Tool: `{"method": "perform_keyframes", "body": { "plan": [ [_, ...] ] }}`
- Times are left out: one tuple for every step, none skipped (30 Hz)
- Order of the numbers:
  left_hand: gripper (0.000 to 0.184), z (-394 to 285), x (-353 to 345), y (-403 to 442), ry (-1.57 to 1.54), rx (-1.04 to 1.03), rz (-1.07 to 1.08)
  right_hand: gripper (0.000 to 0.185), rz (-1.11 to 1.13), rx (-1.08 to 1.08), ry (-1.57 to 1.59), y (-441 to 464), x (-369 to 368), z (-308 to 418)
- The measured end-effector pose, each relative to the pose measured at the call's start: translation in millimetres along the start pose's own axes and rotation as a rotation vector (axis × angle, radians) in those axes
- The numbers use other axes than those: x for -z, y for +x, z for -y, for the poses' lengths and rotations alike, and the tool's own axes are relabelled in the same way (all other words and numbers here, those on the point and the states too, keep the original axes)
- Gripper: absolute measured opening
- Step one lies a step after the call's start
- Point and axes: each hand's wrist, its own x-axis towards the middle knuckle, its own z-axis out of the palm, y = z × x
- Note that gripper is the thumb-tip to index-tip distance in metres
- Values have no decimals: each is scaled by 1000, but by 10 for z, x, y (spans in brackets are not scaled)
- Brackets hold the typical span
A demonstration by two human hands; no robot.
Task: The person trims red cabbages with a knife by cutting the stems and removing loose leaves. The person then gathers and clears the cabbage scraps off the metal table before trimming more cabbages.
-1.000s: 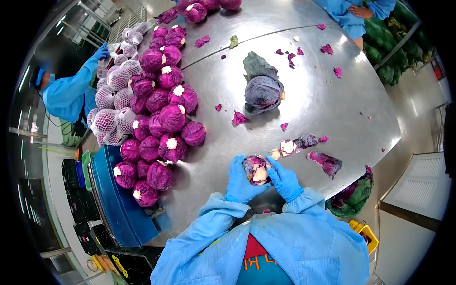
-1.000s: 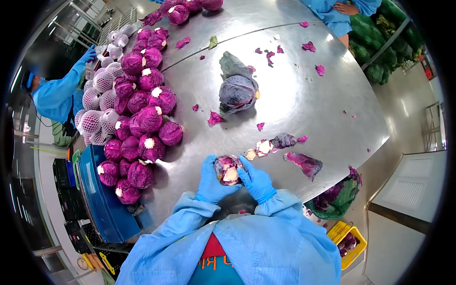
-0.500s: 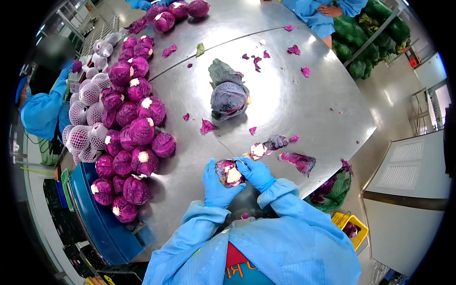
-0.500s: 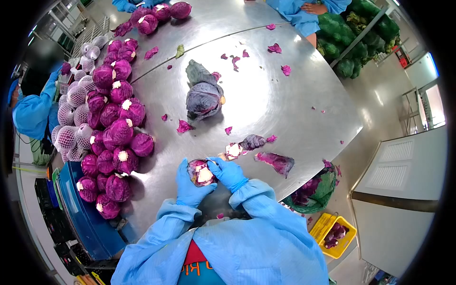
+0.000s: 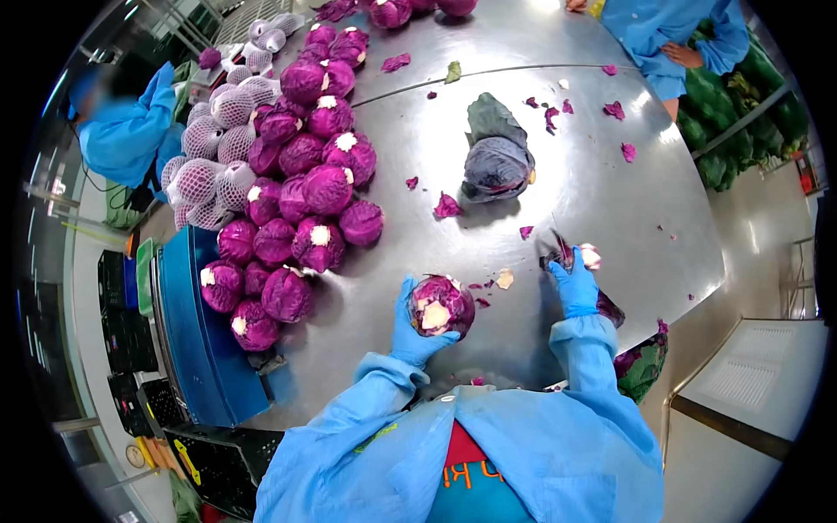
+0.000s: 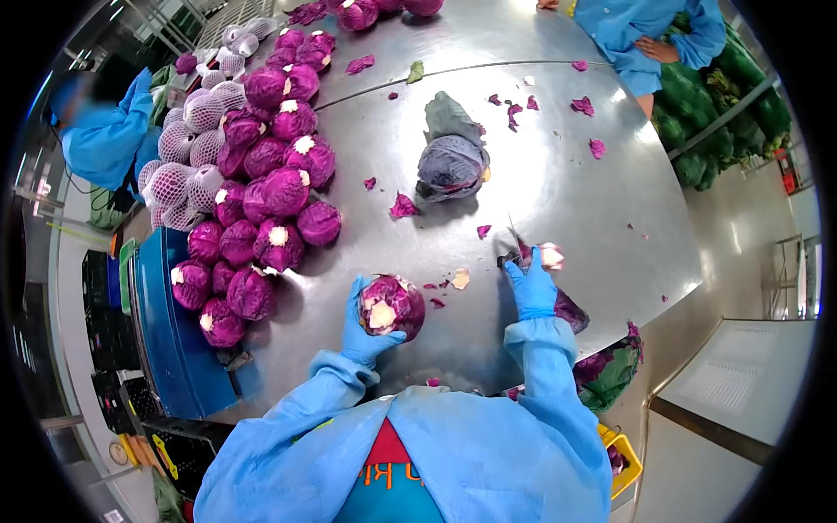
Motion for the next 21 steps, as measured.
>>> {"method": "perform_keyframes", "body": {
  "plan": [
    [127, -19, -58, 15, -5, 14, -35, 65, 43, 8, 46, -109, 158, 185],
    [127, -46, -128, 22, -14, 28, -68, 67, 83, 13, 91, -203, 213, 297],
    [122, -105, -199, 20, 30, 22, -95, 65, 76, 115, 205, -297, 29, 292],
    [120, -132, -260, 17, 66, 10, -109, 67, 198, 104, 372, -449, -56, 436],
    [117, -150, -309, 15, 105, -3, -121, 70, 325, 103, 473, -654, 17, 705],
    [115, -158, -340, 17, 147, -17, -132, 76, 429, 191, 561, -808, 71, 896],
    [106, -124, -353, 13, 241, -52, -157, 77, 539, 175, 652, -934, 64, 1024],
    [104, -114, -328, 12, 328, -54, -121, 65, 459, 175, 608, -1022, -15, 1068],
    [103, -296, -323, 36, 415, -53, -84, 61, 467, 167, 663, -1006, -36, 1069],
    [102, -477, -330, 65, 498, -52, -49, 58, 475, 160, 714, -978, -41, 1058],
    [98, -629, -306, 111, 787, -137, 1, 55, 471, 194, 673, -956, -40, 1050],
    [101, -609, -321, 120, 759, -84, 16, 52, 465, 227, 632, -931, -31, 1036],
    [103, -566, -345, 135, 729, -34, 31, 50, 457, 262, 590, -905, -23, 1012],
    [106, -541, -364, 148, 699, 16, 44, 46, 447, 302, 575, -877, -34, 974],
    [106, -537, -361, 157, 703, -9, 51, 44, 436, 341, 561, -838, -73, 926],
    [106, -532, -350, 161, 705, -32, 59, 41, 427, 379, 546, -791, -119, 863],
    [106, -529, -328, 157, 709, -53, 64, 38, 354, 402, 457, -738, -194, 789],
    [106, -523, -298, 149, 672, -65, 72, 34, 281, 426, 369, -679, -297, 705],
    [106, -519, -252, 137, 638, -78, 80, 31, 208, 448, 284, -628, -382, 633],
    [106, -515, -193, 121, 606, -91, 91, 29, 183, 425, 154, -554, -445, 567],
    [108, -482, -118, 112, 646, -123, 117, 27, 157, 399, 25, -449, -485, 517]
  ]
}}
